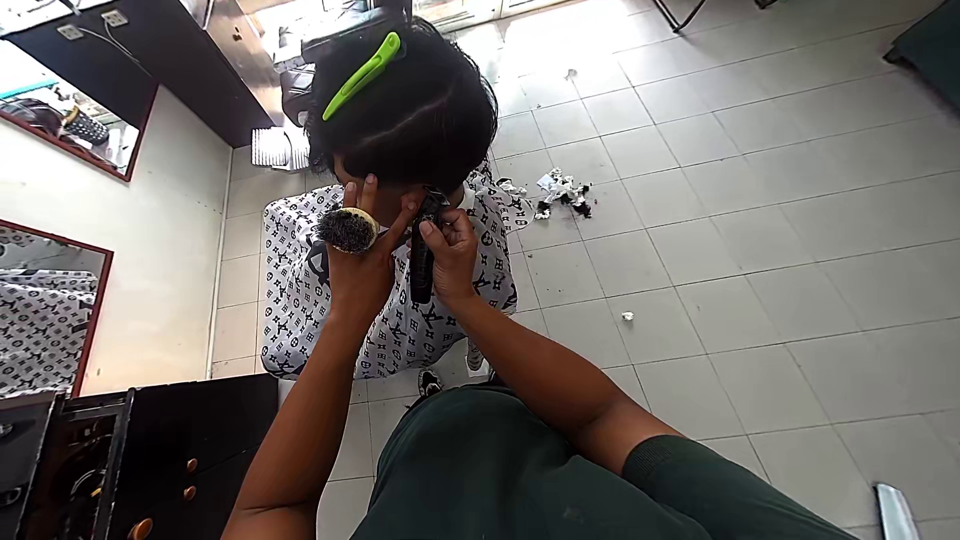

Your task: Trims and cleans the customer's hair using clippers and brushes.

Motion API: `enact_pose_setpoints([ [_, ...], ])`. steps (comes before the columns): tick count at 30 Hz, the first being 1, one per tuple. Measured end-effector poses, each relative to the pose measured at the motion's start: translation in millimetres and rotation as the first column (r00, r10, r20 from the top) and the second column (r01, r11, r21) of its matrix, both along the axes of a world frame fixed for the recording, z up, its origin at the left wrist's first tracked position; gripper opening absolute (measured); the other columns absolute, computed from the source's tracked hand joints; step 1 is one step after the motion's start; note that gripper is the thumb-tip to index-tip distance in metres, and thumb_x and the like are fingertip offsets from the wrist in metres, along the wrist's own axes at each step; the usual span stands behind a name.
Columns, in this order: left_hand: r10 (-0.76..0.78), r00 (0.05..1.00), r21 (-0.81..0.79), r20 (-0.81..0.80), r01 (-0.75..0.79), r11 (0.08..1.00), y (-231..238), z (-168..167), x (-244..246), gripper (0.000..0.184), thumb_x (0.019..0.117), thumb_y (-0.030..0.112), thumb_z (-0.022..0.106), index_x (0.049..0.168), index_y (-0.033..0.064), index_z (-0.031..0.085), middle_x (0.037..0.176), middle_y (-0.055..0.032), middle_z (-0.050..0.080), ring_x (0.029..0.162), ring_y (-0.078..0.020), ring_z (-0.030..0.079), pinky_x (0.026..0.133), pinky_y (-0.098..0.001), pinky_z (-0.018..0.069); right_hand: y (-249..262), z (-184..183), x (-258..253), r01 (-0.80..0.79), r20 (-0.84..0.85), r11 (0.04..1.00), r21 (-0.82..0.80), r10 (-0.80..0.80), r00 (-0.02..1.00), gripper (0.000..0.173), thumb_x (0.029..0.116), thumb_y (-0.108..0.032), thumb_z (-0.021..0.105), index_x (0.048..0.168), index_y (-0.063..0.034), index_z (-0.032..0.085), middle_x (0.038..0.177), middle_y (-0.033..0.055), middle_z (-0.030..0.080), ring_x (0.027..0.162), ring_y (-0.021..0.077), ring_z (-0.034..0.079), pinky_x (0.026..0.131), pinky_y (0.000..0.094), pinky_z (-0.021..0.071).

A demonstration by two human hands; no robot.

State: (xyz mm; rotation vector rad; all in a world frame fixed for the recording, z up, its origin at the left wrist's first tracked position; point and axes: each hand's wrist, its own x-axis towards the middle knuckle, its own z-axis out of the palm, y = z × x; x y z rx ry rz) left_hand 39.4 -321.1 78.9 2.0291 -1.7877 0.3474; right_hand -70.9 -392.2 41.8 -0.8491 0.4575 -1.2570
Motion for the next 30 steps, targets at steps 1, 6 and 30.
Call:
enact_pose_setpoints([
  [1, 0.000, 1.000, 0.005, 0.003, 0.000, 1.000, 0.0, 0.3, -0.1, 0.067, 0.0910, 0.003, 0.057, 0.148, 0.0380, 0.054, 0.169, -0.0152, 0.025, 0.157, -0.0405, 0.016, 0.117, -0.0670, 0.0207, 0.1, -0.1, -0.2, -0.001, -0.003, 1.000, 0.001, 0.001, 1.000, 0.021, 0.0907, -0.012, 0.069, 0.104, -0.0109, 0.054, 0.083, 0.0002, 0.068, 0.070, 0.0108, 0.071, 0.063, 0.0302, 0.0623],
  [6, -0.002, 0.999, 0.001, 0.033, 0.002, 1.000, 0.5, 1.8, -1.0, 0.066, 0.0918, 0.002, 0.059, 0.148, 0.0369, 0.056, 0.169, -0.0167, 0.024, 0.156, -0.0410, 0.018, 0.117, -0.0663, 0.0221, 0.3, 0.5, -1.1, 0.003, -0.029, 1.000, 0.003, -0.003, 1.000, 0.021, 0.0919, -0.013, 0.069, 0.105, -0.0112, 0.052, 0.083, -0.0006, 0.068, 0.071, 0.0105, 0.071, 0.064, 0.0306, 0.0625],
  [30, 0.005, 0.999, 0.008, 0.050, -0.006, 1.000, 0.8, 1.7, -0.8, 0.070, 0.0900, 0.001, 0.060, 0.150, 0.0360, 0.053, 0.169, -0.0159, 0.024, 0.156, -0.0407, 0.018, 0.117, -0.0638, 0.0236, -3.4, 1.8, -3.8, -0.022, -0.049, 0.999, -0.026, 0.021, 0.999, 0.020, 0.0904, -0.011, 0.070, 0.104, -0.0092, 0.055, 0.083, -0.0001, 0.069, 0.071, 0.0103, 0.071, 0.064, 0.0298, 0.0625],
])
